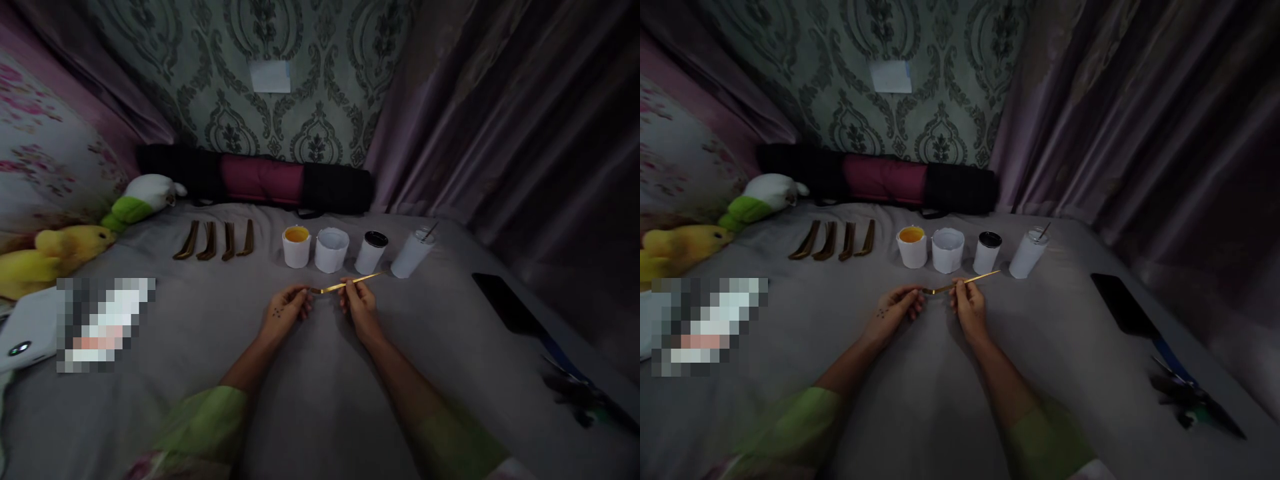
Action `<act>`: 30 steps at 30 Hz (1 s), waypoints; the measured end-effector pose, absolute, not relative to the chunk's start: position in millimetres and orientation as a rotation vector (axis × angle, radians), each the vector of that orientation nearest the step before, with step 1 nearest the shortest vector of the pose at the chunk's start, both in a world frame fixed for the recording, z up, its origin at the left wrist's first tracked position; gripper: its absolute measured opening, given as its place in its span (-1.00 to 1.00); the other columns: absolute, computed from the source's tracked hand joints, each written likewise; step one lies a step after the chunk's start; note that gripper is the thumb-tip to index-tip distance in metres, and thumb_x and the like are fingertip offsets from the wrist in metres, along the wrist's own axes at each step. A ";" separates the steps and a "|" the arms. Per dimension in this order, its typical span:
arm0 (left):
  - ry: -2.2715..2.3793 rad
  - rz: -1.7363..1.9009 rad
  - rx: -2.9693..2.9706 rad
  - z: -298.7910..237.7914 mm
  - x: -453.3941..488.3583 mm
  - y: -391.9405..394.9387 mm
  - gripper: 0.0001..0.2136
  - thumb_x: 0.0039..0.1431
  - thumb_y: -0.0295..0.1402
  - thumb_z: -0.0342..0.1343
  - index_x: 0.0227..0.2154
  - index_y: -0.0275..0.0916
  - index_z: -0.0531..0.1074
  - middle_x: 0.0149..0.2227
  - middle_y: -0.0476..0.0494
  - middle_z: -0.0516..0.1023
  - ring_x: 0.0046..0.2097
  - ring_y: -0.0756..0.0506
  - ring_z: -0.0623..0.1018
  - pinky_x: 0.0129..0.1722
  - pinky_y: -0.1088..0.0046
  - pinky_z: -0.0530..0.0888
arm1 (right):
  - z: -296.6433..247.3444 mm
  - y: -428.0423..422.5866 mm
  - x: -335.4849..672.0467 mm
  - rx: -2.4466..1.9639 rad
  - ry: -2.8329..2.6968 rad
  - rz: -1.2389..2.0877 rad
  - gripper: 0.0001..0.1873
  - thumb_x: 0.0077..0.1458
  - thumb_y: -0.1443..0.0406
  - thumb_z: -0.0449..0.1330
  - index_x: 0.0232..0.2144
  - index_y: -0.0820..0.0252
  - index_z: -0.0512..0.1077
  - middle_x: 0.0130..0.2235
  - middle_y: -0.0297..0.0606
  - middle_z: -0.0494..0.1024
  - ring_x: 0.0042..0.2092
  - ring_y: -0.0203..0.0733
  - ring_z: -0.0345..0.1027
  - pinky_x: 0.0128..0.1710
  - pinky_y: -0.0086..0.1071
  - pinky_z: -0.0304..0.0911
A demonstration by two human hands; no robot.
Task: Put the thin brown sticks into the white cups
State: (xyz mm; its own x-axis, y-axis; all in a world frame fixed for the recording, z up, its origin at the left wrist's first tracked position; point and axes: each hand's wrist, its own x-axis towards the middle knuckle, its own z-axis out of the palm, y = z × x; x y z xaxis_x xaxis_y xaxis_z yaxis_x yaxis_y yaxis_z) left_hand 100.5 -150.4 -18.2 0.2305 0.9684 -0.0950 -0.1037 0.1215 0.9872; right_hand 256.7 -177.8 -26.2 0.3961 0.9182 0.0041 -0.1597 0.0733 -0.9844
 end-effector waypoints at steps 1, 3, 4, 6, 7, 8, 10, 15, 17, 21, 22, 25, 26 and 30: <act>0.998 1.015 1.124 -18.8 100.6 -150.6 -0.72 -0.04 -0.24 0.10 -0.30 -0.34 0.40 -0.49 -0.07 0.45 -0.58 0.06 0.39 -0.63 0.55 0.30 | -26.2 -177.8 256.8 -1.223 -0.805 0.957 -0.61 -0.06 0.00 0.10 -0.33 0.19 0.35 -0.51 -0.40 0.34 -0.60 -0.44 0.12 -0.70 -0.55 0.01; 0.979 0.999 1.088 -20.0 100.9 -151.0 -0.71 -0.04 -0.25 0.10 -0.29 -0.35 0.39 -0.48 -0.08 0.45 -0.57 0.07 0.39 -0.63 0.55 0.30 | -25.7 -178.1 256.7 -1.225 -0.805 0.955 -0.60 -0.06 0.00 0.10 -0.33 0.19 0.35 -0.51 -0.40 0.34 -0.60 -0.44 0.13 -0.70 -0.55 0.01; 0.971 0.990 1.071 -20.4 101.1 -151.1 -0.70 -0.04 -0.25 0.11 -0.28 -0.36 0.38 -0.48 -0.08 0.45 -0.56 0.07 0.39 -0.63 0.55 0.31 | -25.2 -178.4 256.5 -1.223 -0.810 0.955 -0.60 -0.06 0.00 0.09 -0.33 0.19 0.35 -0.51 -0.40 0.34 -0.59 -0.44 0.13 -0.70 -0.55 0.01; 0.955 0.971 1.043 -20.9 101.3 -151.3 -0.70 -0.04 -0.24 0.11 -0.28 -0.36 0.37 -0.48 -0.08 0.45 -0.56 0.06 0.40 -0.63 0.55 0.31 | -24.0 -179.0 256.2 -1.219 -0.816 0.957 -0.61 -0.05 0.01 0.09 -0.32 0.19 0.35 -0.50 -0.40 0.34 -0.59 -0.44 0.14 -0.70 -0.56 0.01; 0.950 0.962 1.031 -20.8 101.5 -151.4 -0.70 -0.04 -0.24 0.10 -0.28 -0.36 0.37 -0.48 -0.08 0.44 -0.55 0.06 0.40 -0.62 0.55 0.32 | -23.5 -179.3 256.0 -1.218 -0.815 0.958 -0.62 -0.05 0.01 0.09 -0.33 0.19 0.35 -0.50 -0.40 0.34 -0.59 -0.44 0.14 -0.70 -0.56 0.01; 0.947 0.953 1.022 -20.6 101.6 -151.5 -0.69 -0.03 -0.23 0.10 -0.27 -0.36 0.37 -0.48 -0.08 0.44 -0.55 0.06 0.40 -0.62 0.55 0.32 | -23.0 -179.5 255.8 -1.218 -0.812 0.960 -0.62 -0.05 0.01 0.09 -0.33 0.19 0.35 -0.50 -0.40 0.34 -0.59 -0.44 0.14 -0.70 -0.56 0.01; 0.941 0.934 1.014 -19.7 101.7 -151.8 -0.69 -0.01 -0.22 0.09 -0.26 -0.36 0.36 -0.46 -0.09 0.45 -0.55 0.06 0.41 -0.61 0.55 0.32 | -22.3 -179.8 255.6 -1.218 -0.804 0.963 -0.62 -0.05 0.01 0.09 -0.34 0.19 0.35 -0.51 -0.40 0.34 -0.60 -0.44 0.13 -0.70 -0.55 0.00; 0.930 0.898 1.050 -17.2 102.3 -152.9 -0.66 0.01 -0.18 0.06 -0.24 -0.37 0.35 -0.47 -0.09 0.44 -0.54 0.06 0.41 -0.62 0.55 0.32 | -22.6 -180.3 255.6 -1.217 -0.832 0.961 -0.61 -0.04 0.00 0.08 -0.33 0.19 0.35 -0.50 -0.39 0.34 -0.59 -0.44 0.13 -0.70 -0.55 0.01; 0.930 0.886 1.067 -16.2 102.8 -153.5 -0.65 0.02 -0.17 0.05 -0.24 -0.38 0.35 -0.47 -0.09 0.44 -0.55 0.06 0.40 -0.62 0.55 0.31 | -23.4 -180.3 255.5 -1.219 -0.847 0.964 -0.62 -0.03 0.01 0.07 -0.33 0.18 0.35 -0.50 -0.40 0.33 -0.59 -0.44 0.13 -0.70 -0.55 0.01; 0.930 0.860 1.097 -15.0 103.5 -154.5 -0.65 0.02 -0.18 0.04 -0.24 -0.38 0.35 -0.46 -0.09 0.44 -0.55 0.06 0.40 -0.63 0.56 0.30 | -24.5 -180.3 254.8 -1.220 -0.863 0.985 -0.64 -0.02 0.03 0.07 -0.32 0.18 0.35 -0.51 -0.40 0.33 -0.59 -0.44 0.12 -0.70 -0.56 0.00; 0.927 0.855 1.104 -15.1 103.5 -154.5 -0.66 0.02 -0.18 0.04 -0.24 -0.38 0.35 -0.46 -0.09 0.44 -0.55 0.06 0.40 -0.63 0.56 0.30 | -24.5 -180.3 254.6 -1.221 -0.868 0.986 -0.64 -0.02 0.03 0.07 -0.32 0.19 0.35 -0.51 -0.40 0.33 -0.60 -0.44 0.12 -0.71 -0.56 -0.01; 0.913 0.845 1.119 -16.1 103.4 -154.2 -0.67 0.02 -0.20 0.05 -0.24 -0.37 0.35 -0.47 -0.08 0.44 -0.56 0.07 0.40 -0.63 0.56 0.29 | -24.3 -180.7 254.3 -1.220 -0.890 0.990 -0.62 -0.03 0.02 0.07 -0.32 0.20 0.36 -0.51 -0.39 0.34 -0.60 -0.44 0.12 -0.70 -0.55 0.00; 0.910 0.842 1.120 -16.6 103.3 -154.1 -0.68 0.02 -0.21 0.05 -0.25 -0.37 0.35 -0.47 -0.08 0.44 -0.56 0.07 0.39 -0.64 0.56 0.29 | -24.4 -180.8 254.3 -1.219 -0.894 0.995 -0.62 -0.03 0.02 0.07 -0.32 0.20 0.36 -0.50 -0.38 0.34 -0.60 -0.44 0.13 -0.70 -0.55 0.00; 0.916 0.838 1.116 -17.6 103.1 -153.9 -0.70 0.01 -0.23 0.05 -0.27 -0.37 0.36 -0.48 -0.07 0.43 -0.56 0.07 0.39 -0.64 0.56 0.29 | -25.5 -180.3 254.1 -1.236 -0.887 1.007 -0.61 -0.02 0.01 0.06 -0.32 0.19 0.36 -0.51 -0.38 0.33 -0.60 -0.43 0.12 -0.70 -0.56 0.01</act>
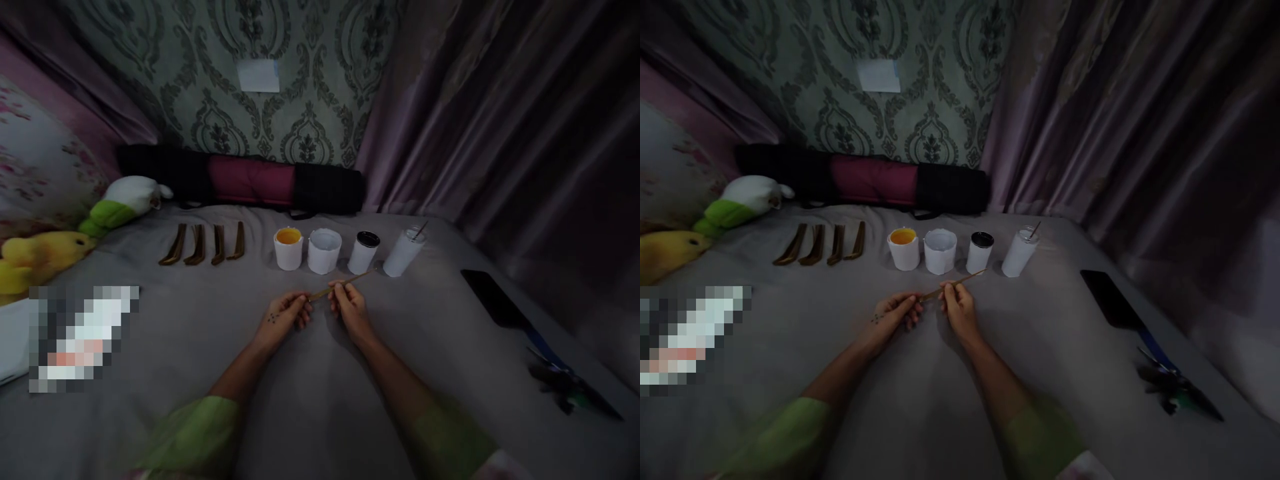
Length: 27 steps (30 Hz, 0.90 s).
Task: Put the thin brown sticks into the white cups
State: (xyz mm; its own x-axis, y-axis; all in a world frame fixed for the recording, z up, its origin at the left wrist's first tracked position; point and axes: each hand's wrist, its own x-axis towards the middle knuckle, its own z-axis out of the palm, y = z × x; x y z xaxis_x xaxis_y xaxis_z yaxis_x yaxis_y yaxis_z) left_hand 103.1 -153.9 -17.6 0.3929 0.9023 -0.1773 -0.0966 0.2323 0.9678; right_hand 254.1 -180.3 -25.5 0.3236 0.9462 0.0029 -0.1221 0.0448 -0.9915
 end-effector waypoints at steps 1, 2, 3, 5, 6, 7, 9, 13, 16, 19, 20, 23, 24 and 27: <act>0.920 0.840 1.117 -17.5 103.1 -154.2 -0.71 0.02 -0.23 0.05 -0.27 -0.37 0.36 -0.48 -0.07 0.43 -0.56 0.07 0.39 -0.64 0.56 0.29 | -25.8 -180.1 254.1 -1.240 -0.887 1.006 -0.61 -0.02 0.01 0.05 -0.32 0.20 0.36 -0.51 -0.38 0.33 -0.60 -0.43 0.12 -0.70 -0.56 0.01; 0.923 0.839 1.121 -17.2 103.0 -154.5 -0.71 0.02 -0.23 0.05 -0.26 -0.37 0.36 -0.48 -0.07 0.43 -0.56 0.07 0.39 -0.63 0.56 0.29 | -25.9 -180.0 254.0 -1.243 -0.888 1.005 -0.62 -0.02 0.01 0.05 -0.32 0.20 0.36 -0.51 -0.38 0.33 -0.60 -0.43 0.12 -0.70 -0.56 0.00; 0.926 0.839 1.124 -16.9 103.0 -154.8 -0.70 0.02 -0.23 0.05 -0.26 -0.37 0.36 -0.48 -0.08 0.43 -0.55 0.06 0.39 -0.63 0.56 0.29 | -25.8 -179.9 253.8 -1.242 -0.890 1.004 -0.62 -0.02 0.01 0.05 -0.32 0.20 0.35 -0.51 -0.38 0.33 -0.60 -0.44 0.11 -0.71 -0.56 0.00; 0.929 0.841 1.129 -16.1 102.9 -155.5 -0.70 0.02 -0.23 0.05 -0.26 -0.37 0.36 -0.47 -0.09 0.43 -0.55 0.06 0.39 -0.62 0.56 0.30 | -25.2 -180.0 253.5 -1.241 -0.893 1.003 -0.62 -0.02 0.01 0.05 -0.32 0.20 0.35 -0.51 -0.38 0.32 -0.60 -0.44 0.11 -0.71 -0.57 0.00; 0.932 0.843 1.128 -15.8 102.8 -155.8 -0.70 0.02 -0.23 0.05 -0.26 -0.37 0.36 -0.47 -0.09 0.43 -0.55 0.06 0.39 -0.62 0.56 0.31 | -24.7 -180.1 253.4 -1.243 -0.891 1.005 -0.61 -0.02 0.01 0.05 -0.33 0.20 0.35 -0.52 -0.38 0.32 -0.61 -0.44 0.10 -0.71 -0.57 0.00; 0.935 0.844 1.126 -15.6 102.8 -156.0 -0.70 0.01 -0.22 0.05 -0.27 -0.37 0.36 -0.47 -0.09 0.43 -0.55 0.06 0.39 -0.62 0.56 0.31 | -24.2 -180.3 253.3 -1.246 -0.888 1.005 -0.61 -0.03 0.01 0.05 -0.32 0.19 0.35 -0.51 -0.38 0.32 -0.61 -0.45 0.10 -0.71 -0.57 0.00; 0.940 0.842 1.119 -15.5 102.7 -156.1 -0.70 0.01 -0.22 0.06 -0.27 -0.37 0.36 -0.48 -0.09 0.43 -0.55 0.06 0.39 -0.62 0.56 0.31 | -23.6 -180.7 253.4 -1.251 -0.884 1.006 -0.60 -0.03 0.00 0.06 -0.32 0.20 0.35 -0.51 -0.38 0.33 -0.62 -0.45 0.10 -0.72 -0.57 0.00; 0.940 0.842 1.106 -15.9 102.7 -155.7 -0.70 0.01 -0.22 0.06 -0.27 -0.37 0.36 -0.48 -0.09 0.43 -0.55 0.06 0.38 -0.62 0.56 0.31 | -24.1 -181.2 254.7 -1.247 -0.882 1.005 -0.61 -0.02 0.01 0.04 -0.31 0.20 0.34 -0.50 -0.39 0.32 -0.62 -0.46 0.11 -0.73 -0.58 -0.02; 0.954 0.854 1.101 -15.3 102.7 -155.9 -0.70 0.01 -0.23 0.06 -0.28 -0.37 0.36 -0.48 -0.09 0.43 -0.55 0.06 0.39 -0.62 0.56 0.31 | -23.8 -181.6 256.0 -1.248 -0.859 1.000 -0.61 -0.02 0.01 0.05 -0.31 0.20 0.34 -0.51 -0.40 0.32 -0.62 -0.47 0.10 -0.74 -0.58 -0.03; 0.965 0.859 1.102 -14.7 102.6 -156.2 -0.69 0.00 -0.22 0.07 -0.28 -0.37 0.36 -0.48 -0.08 0.43 -0.55 0.06 0.39 -0.61 0.55 0.31 | -21.7 -181.9 257.3 -1.255 -0.830 0.993 -0.61 -0.03 0.00 0.06 -0.32 0.19 0.34 -0.51 -0.42 0.32 -0.63 -0.47 0.10 -0.74 -0.58 -0.03; 0.968 0.859 1.104 -14.8 102.4 -156.1 -0.69 0.00 -0.21 0.07 -0.28 -0.36 0.36 -0.48 -0.08 0.43 -0.55 0.06 0.39 -0.61 0.55 0.31 | -21.1 -181.7 257.7 -1.258 -0.820 0.989 -0.61 -0.04 0.00 0.06 -0.32 0.19 0.34 -0.52 -0.42 0.32 -0.64 -0.47 0.09 -0.74 -0.58 -0.03; 0.967 0.854 1.112 -16.4 101.9 -155.2 -0.68 0.00 -0.20 0.06 -0.28 -0.36 0.37 -0.49 -0.08 0.43 -0.56 0.06 0.38 -0.61 0.55 0.31 | -21.7 -179.7 259.7 -1.250 -0.779 0.963 -0.60 -0.04 -0.01 0.06 -0.34 0.20 0.34 -0.53 -0.42 0.32 -0.64 -0.48 0.08 -0.75 -0.58 -0.03; 0.965 0.855 1.112 -17.3 101.7 -154.7 -0.68 0.00 -0.19 0.06 -0.28 -0.36 0.37 -0.49 -0.08 0.43 -0.56 0.06 0.38 -0.61 0.55 0.31 | -22.7 -178.6 260.6 -1.243 -0.764 0.952 -0.60 -0.05 -0.01 0.07 -0.34 0.20 0.34 -0.53 -0.41 0.32 -0.64 -0.48 0.08 -0.75 -0.58 -0.03; 0.964 0.862 1.110 -19.8 101.4 -153.4 -0.68 0.00 -0.19 0.06 -0.28 -0.36 0.37 -0.49 -0.07 0.43 -0.56 0.06 0.38 -0.60 0.54 0.31 | -26.7 -175.1 263.7 -1.219 -0.719 0.926 -0.59 -0.07 -0.02 0.08 -0.35 0.19 0.33 -0.53 -0.41 0.32 -0.63 -0.47 0.09 -0.75 -0.58 -0.02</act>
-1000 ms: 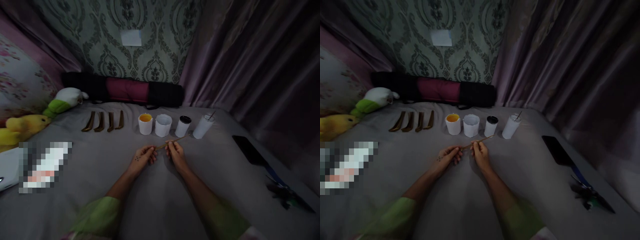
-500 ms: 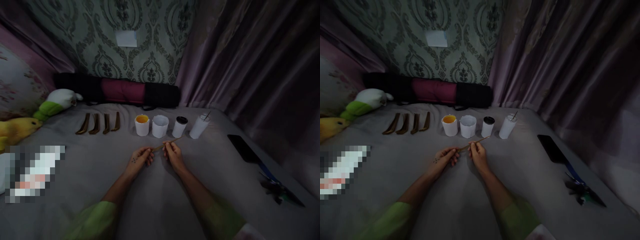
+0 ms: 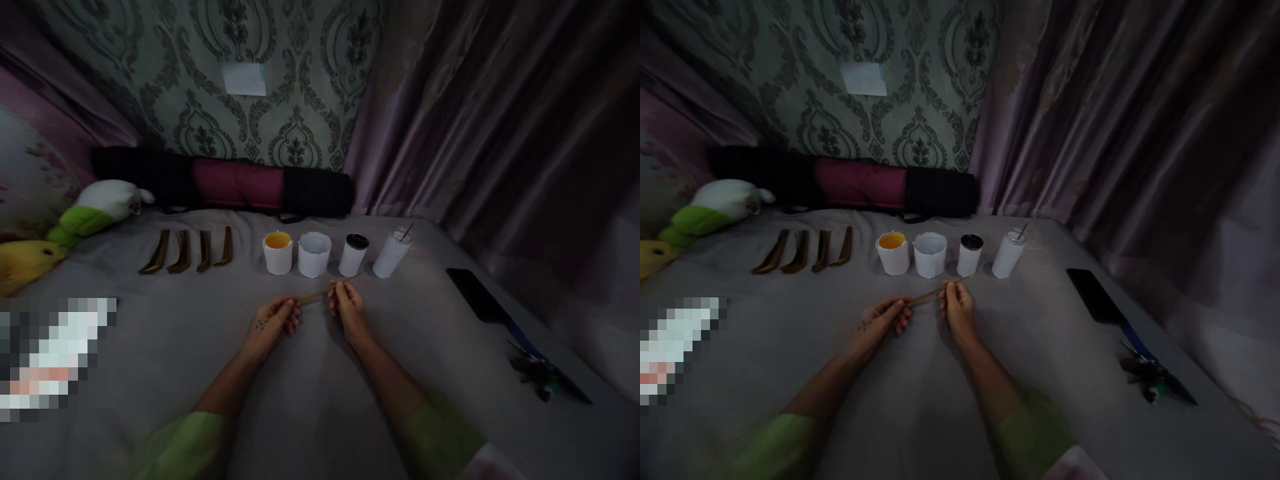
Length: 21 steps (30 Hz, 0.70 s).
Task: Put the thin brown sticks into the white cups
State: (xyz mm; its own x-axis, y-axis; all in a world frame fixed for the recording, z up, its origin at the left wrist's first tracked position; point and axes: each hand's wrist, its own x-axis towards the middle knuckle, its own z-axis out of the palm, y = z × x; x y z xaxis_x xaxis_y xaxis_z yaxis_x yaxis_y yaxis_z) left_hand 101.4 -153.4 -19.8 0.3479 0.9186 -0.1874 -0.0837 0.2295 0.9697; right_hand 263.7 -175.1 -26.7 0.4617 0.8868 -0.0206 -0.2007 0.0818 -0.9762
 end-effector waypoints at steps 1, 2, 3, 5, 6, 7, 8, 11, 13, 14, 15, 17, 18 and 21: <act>0.967 0.863 1.108 -20.4 101.3 -153.1 -0.69 0.00 -0.19 0.06 -0.28 -0.36 0.37 -0.49 -0.07 0.43 -0.56 0.06 0.39 -0.60 0.54 0.32 | -27.7 -174.4 264.7 -1.211 -0.708 0.919 -0.59 -0.08 -0.02 0.08 -0.36 0.19 0.33 -0.54 -0.41 0.32 -0.63 -0.47 0.09 -0.75 -0.57 -0.02; 0.971 0.863 1.105 -20.9 101.2 -152.8 -0.69 0.00 -0.19 0.06 -0.29 -0.36 0.38 -0.49 -0.07 0.43 -0.56 0.06 0.39 -0.60 0.54 0.32 | -28.4 -173.9 265.6 -1.204 -0.700 0.911 -0.59 -0.08 -0.02 0.08 -0.36 0.18 0.33 -0.54 -0.41 0.32 -0.64 -0.47 0.09 -0.75 -0.57 -0.02; 0.976 0.861 1.104 -21.3 101.2 -152.6 -0.69 0.00 -0.20 0.06 -0.28 -0.36 0.38 -0.49 -0.07 0.44 -0.56 0.06 0.39 -0.60 0.54 0.32 | -28.6 -173.8 266.4 -1.198 -0.694 0.901 -0.60 -0.08 -0.02 0.08 -0.36 0.18 0.33 -0.54 -0.41 0.32 -0.63 -0.47 0.08 -0.74 -0.57 -0.02; 0.976 0.860 1.103 -21.7 101.1 -152.3 -0.69 0.00 -0.20 0.06 -0.28 -0.36 0.37 -0.49 -0.08 0.44 -0.56 0.06 0.39 -0.61 0.54 0.32 | -28.1 -174.3 267.7 -1.190 -0.690 0.889 -0.60 -0.06 -0.02 0.08 -0.35 0.18 0.34 -0.53 -0.41 0.32 -0.63 -0.47 0.09 -0.74 -0.57 -0.02; 0.974 0.859 1.105 -21.7 101.2 -152.4 -0.69 0.01 -0.20 0.05 -0.28 -0.36 0.37 -0.49 -0.08 0.44 -0.56 0.06 0.39 -0.61 0.54 0.32 | -27.4 -174.9 268.2 -1.183 -0.690 0.887 -0.61 -0.05 -0.01 0.07 -0.35 0.18 0.34 -0.53 -0.40 0.32 -0.63 -0.47 0.09 -0.73 -0.57 -0.01; 0.974 0.858 1.106 -21.6 101.2 -152.4 -0.69 0.01 -0.20 0.05 -0.28 -0.36 0.37 -0.48 -0.08 0.44 -0.56 0.06 0.39 -0.61 0.54 0.31 | -26.7 -175.5 268.6 -1.175 -0.690 0.885 -0.62 -0.04 0.00 0.07 -0.35 0.19 0.34 -0.53 -0.40 0.32 -0.62 -0.47 0.09 -0.73 -0.57 -0.01; 0.976 0.859 1.104 -21.3 101.3 -152.6 -0.69 0.01 -0.20 0.05 -0.28 -0.36 0.37 -0.48 -0.09 0.44 -0.56 0.06 0.39 -0.61 0.54 0.31 | -26.0 -176.1 269.0 -1.167 -0.688 0.884 -0.63 -0.03 0.01 0.07 -0.35 0.19 0.34 -0.53 -0.40 0.32 -0.62 -0.47 0.09 -0.73 -0.57 -0.01; 0.987 0.862 1.092 -19.9 101.5 -153.2 -0.70 0.01 -0.21 0.06 -0.28 -0.36 0.37 -0.48 -0.09 0.44 -0.56 0.06 0.39 -0.61 0.53 0.32 | -24.3 -177.2 270.7 -1.156 -0.666 0.875 -0.64 -0.01 0.02 0.06 -0.35 0.20 0.35 -0.52 -0.40 0.31 -0.62 -0.47 0.09 -0.72 -0.57 0.00; 0.985 0.867 1.087 -19.3 101.6 -153.4 -0.70 0.00 -0.22 0.06 -0.29 -0.36 0.37 -0.49 -0.08 0.44 -0.56 0.05 0.39 -0.61 0.53 0.32 | -23.7 -177.2 272.5 -1.158 -0.649 0.855 -0.63 -0.01 0.02 0.05 -0.35 0.20 0.35 -0.52 -0.39 0.32 -0.61 -0.47 0.10 -0.72 -0.56 0.00; 0.982 0.872 1.088 -19.4 101.5 -153.3 -0.70 0.00 -0.21 0.06 -0.29 -0.36 0.38 -0.49 -0.08 0.43 -0.56 0.05 0.39 -0.61 0.53 0.32 | -23.5 -176.9 273.5 -1.160 -0.642 0.844 -0.63 -0.01 0.02 0.05 -0.35 0.20 0.35 -0.52 -0.39 0.32 -0.61 -0.47 0.10 -0.72 -0.56 0.00; 0.979 0.877 1.088 -19.9 101.4 -153.0 -0.70 0.00 -0.21 0.06 -0.29 -0.35 0.38 -0.49 -0.08 0.43 -0.56 0.05 0.39 -0.61 0.53 0.32 | -23.5 -176.6 274.7 -1.164 -0.636 0.833 -0.63 -0.01 0.02 0.05 -0.35 0.20 0.35 -0.52 -0.39 0.32 -0.61 -0.46 0.09 -0.72 -0.56 0.00; 0.974 0.880 1.089 -22.0 100.9 -152.1 -0.70 -0.01 -0.21 0.07 -0.29 -0.36 0.38 -0.49 -0.08 0.44 -0.56 0.06 0.39 -0.60 0.53 0.32 | -23.5 -175.7 277.3 -1.168 -0.623 0.816 -0.62 -0.01 0.01 0.04 -0.35 0.20 0.35 -0.53 -0.39 0.32 -0.62 -0.46 0.09 -0.72 -0.56 0.01; 0.970 0.879 1.089 -23.6 100.6 -151.5 -0.69 -0.01 -0.20 0.07 -0.28 -0.36 0.38 -0.49 -0.08 0.44 -0.56 0.06 0.39 -0.60 0.53 0.32 | -23.6 -175.2 278.4 -1.170 -0.616 0.810 -0.62 -0.02 0.01 0.05 -0.35 0.20 0.35 -0.53 -0.40 0.32 -0.62 -0.46 0.09 -0.72 -0.56 0.01; 0.954 0.890 1.082 -29.6 100.0 -149.4 -0.67 -0.01 -0.19 0.07 -0.27 -0.36 0.38 -0.48 -0.08 0.43 -0.55 0.06 0.39 -0.61 0.55 0.32 | -23.5 -174.2 281.2 -1.167 -0.607 0.787 -0.61 -0.03 0.00 0.05 -0.36 0.21 0.35 -0.53 -0.41 0.33 -0.61 -0.45 0.10 -0.72 -0.56 0.02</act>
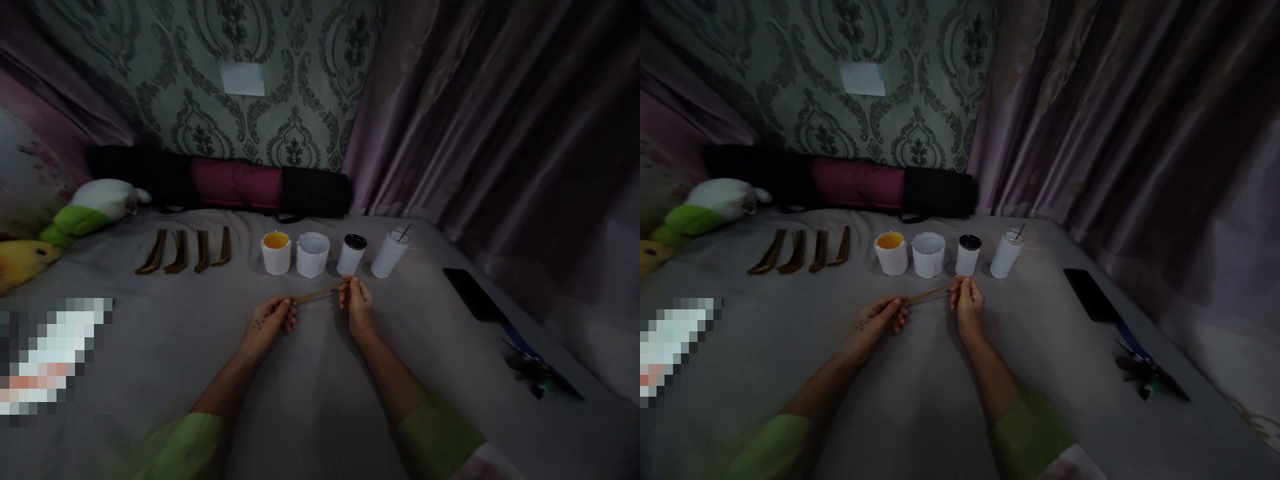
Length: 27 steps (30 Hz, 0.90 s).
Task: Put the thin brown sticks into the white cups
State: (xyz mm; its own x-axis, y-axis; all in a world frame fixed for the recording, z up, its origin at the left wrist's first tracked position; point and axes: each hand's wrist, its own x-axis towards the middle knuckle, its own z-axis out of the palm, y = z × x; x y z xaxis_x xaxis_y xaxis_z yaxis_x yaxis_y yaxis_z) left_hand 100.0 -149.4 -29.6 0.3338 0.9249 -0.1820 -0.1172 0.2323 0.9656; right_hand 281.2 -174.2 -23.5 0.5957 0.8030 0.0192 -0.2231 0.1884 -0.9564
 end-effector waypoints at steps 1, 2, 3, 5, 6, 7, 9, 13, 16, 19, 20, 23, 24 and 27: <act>0.952 0.898 1.076 -31.4 99.9 -148.8 -0.66 -0.01 -0.18 0.07 -0.27 -0.36 0.37 -0.48 -0.08 0.43 -0.55 0.06 0.39 -0.61 0.55 0.32 | -23.3 -174.0 281.9 -1.167 -0.603 0.779 -0.60 -0.04 -0.01 0.06 -0.36 0.21 0.35 -0.54 -0.41 0.33 -0.61 -0.45 0.11 -0.72 -0.56 0.01; 0.951 0.904 1.069 -32.8 99.9 -148.3 -0.66 -0.01 -0.18 0.07 -0.27 -0.36 0.37 -0.48 -0.08 0.43 -0.56 0.06 0.39 -0.62 0.55 0.32 | -22.9 -173.9 282.4 -1.166 -0.600 0.774 -0.60 -0.04 -0.01 0.06 -0.36 0.21 0.35 -0.54 -0.41 0.33 -0.61 -0.45 0.11 -0.73 -0.56 0.01; 0.951 0.907 1.065 -33.7 99.9 -148.0 -0.66 -0.01 -0.17 0.08 -0.27 -0.36 0.37 -0.48 -0.08 0.43 -0.56 0.06 0.39 -0.62 0.55 0.32 | -22.4 -173.9 282.9 -1.163 -0.596 0.771 -0.60 -0.04 0.00 0.06 -0.36 0.22 0.35 -0.54 -0.41 0.33 -0.61 -0.45 0.11 -0.73 -0.56 0.01; 0.963 0.907 1.063 -34.2 100.0 -147.7 -0.66 -0.02 -0.18 0.08 -0.27 -0.37 0.38 -0.48 -0.09 0.43 -0.56 0.06 0.39 -0.62 0.55 0.32 | -21.0 -174.2 283.8 -1.152 -0.588 0.772 -0.61 -0.04 0.00 0.07 -0.36 0.23 0.35 -0.54 -0.41 0.33 -0.61 -0.45 0.10 -0.73 -0.55 0.01; 0.968 0.906 1.063 -34.1 100.0 -147.7 -0.66 -0.02 -0.18 0.08 -0.27 -0.37 0.38 -0.48 -0.09 0.43 -0.56 0.06 0.39 -0.62 0.55 0.32 | -20.2 -174.5 284.3 -1.145 -0.585 0.773 -0.61 -0.03 0.01 0.07 -0.36 0.23 0.35 -0.54 -0.41 0.32 -0.61 -0.45 0.11 -0.73 -0.55 0.01; 0.969 0.907 1.061 -33.9 100.0 -147.8 -0.66 -0.02 -0.18 0.08 -0.27 -0.36 0.38 -0.48 -0.09 0.43 -0.56 0.06 0.39 -0.62 0.55 0.32 | -19.5 -174.8 284.9 -1.139 -0.583 0.774 -0.61 -0.03 0.02 0.07 -0.36 0.23 0.36 -0.53 -0.41 0.32 -0.61 -0.45 0.11 -0.72 -0.55 0.02; 0.961 0.915 1.054 -33.7 99.9 -147.8 -0.67 -0.02 -0.18 0.09 -0.28 -0.36 0.38 -0.48 -0.09 0.44 -0.55 0.06 0.39 -0.62 0.55 0.32 | -18.0 -175.6 285.9 -1.131 -0.582 0.774 -0.63 -0.03 0.03 0.07 -0.36 0.23 0.36 -0.53 -0.41 0.32 -0.60 -0.45 0.11 -0.72 -0.55 0.02; 0.964 0.924 1.040 -32.6 99.7 -148.0 -0.67 -0.03 -0.19 0.10 -0.29 -0.36 0.39 -0.48 -0.09 0.44 -0.56 0.06 0.39 -0.62 0.55 0.31 | -16.3 -176.8 287.9 -1.137 -0.581 0.769 -0.64 -0.02 0.04 0.07 -0.36 0.23 0.36 -0.52 -0.41 0.33 -0.60 -0.46 0.11 -0.71 -0.55 0.02; 0.978 0.928 1.036 -30.2 99.7 -148.6 -0.68 -0.03 -0.20 0.10 -0.29 -0.37 0.38 -0.48 -0.09 0.43 -0.55 0.05 0.39 -0.61 0.55 0.31 | -15.4 -177.1 288.8 -1.147 -0.578 0.774 -0.64 -0.02 0.04 0.07 -0.36 0.23 0.36 -0.53 -0.41 0.33 -0.61 -0.46 0.10 -0.71 -0.55 0.01; 0.966 0.945 1.032 -29.0 99.6 -148.9 -0.68 -0.03 -0.22 0.10 -0.28 -0.37 0.38 -0.47 -0.09 0.44 -0.53 0.05 0.40 -0.59 0.55 0.32 | -14.0 -177.4 288.8 -1.153 -0.575 0.777 -0.64 -0.04 0.04 0.09 -0.38 0.23 0.36 -0.55 -0.42 0.33 -0.62 -0.46 0.10 -0.72 -0.55 0.00; 0.961 0.951 1.025 -29.3 99.5 -148.8 -0.69 -0.04 -0.22 0.10 -0.28 -0.37 0.38 -0.47 -0.09 0.44 -0.52 0.05 0.40 -0.59 0.55 0.32 | -13.3 -177.6 288.7 -1.153 -0.576 0.782 -0.64 -0.05 0.04 0.10 -0.38 0.23 0.36 -0.56 -0.42 0.33 -0.62 -0.46 0.10 -0.72 -0.55 0.01; 0.937 0.970 0.996 -31.3 99.4 -148.1 -0.68 -0.05 -0.23 0.12 -0.28 -0.37 0.38 -0.47 -0.09 0.44 -0.52 0.05 0.40 -0.59 0.55 0.32 | -11.5 -178.5 288.1 -1.154 -0.575 0.803 -0.65 -0.07 0.04 0.12 -0.39 0.23 0.36 -0.56 -0.43 0.33 -0.62 -0.46 0.10 -0.72 -0.55 0.01; 0.931 0.977 0.984 -32.1 99.3 -147.9 -0.68 -0.05 -0.23 0.12 -0.28 -0.37 0.38 -0.47 -0.09 0.44 -0.52 0.06 0.40 -0.58 0.55 0.32 | -11.1 -178.9 287.9 -1.156 -0.572 0.810 -0.65 -0.08 0.05 0.13 -0.38 0.22 0.36 -0.55 -0.43 0.33 -0.62 -0.46 0.10 -0.72 -0.55 0.00; 0.928 0.991 0.963 -33.4 98.9 -147.2 -0.68 -0.06 -0.23 0.13 -0.29 -0.36 0.38 -0.48 -0.08 0.44 -0.52 0.05 0.40 -0.59 0.55 0.31 | -10.3 -180.0 287.6 -1.168 -0.567 0.824 -0.66 -0.09 0.06 0.13 -0.39 0.22 0.36 -0.55 -0.43 0.33 -0.62 -0.47 0.09 -0.73 -0.56 0.00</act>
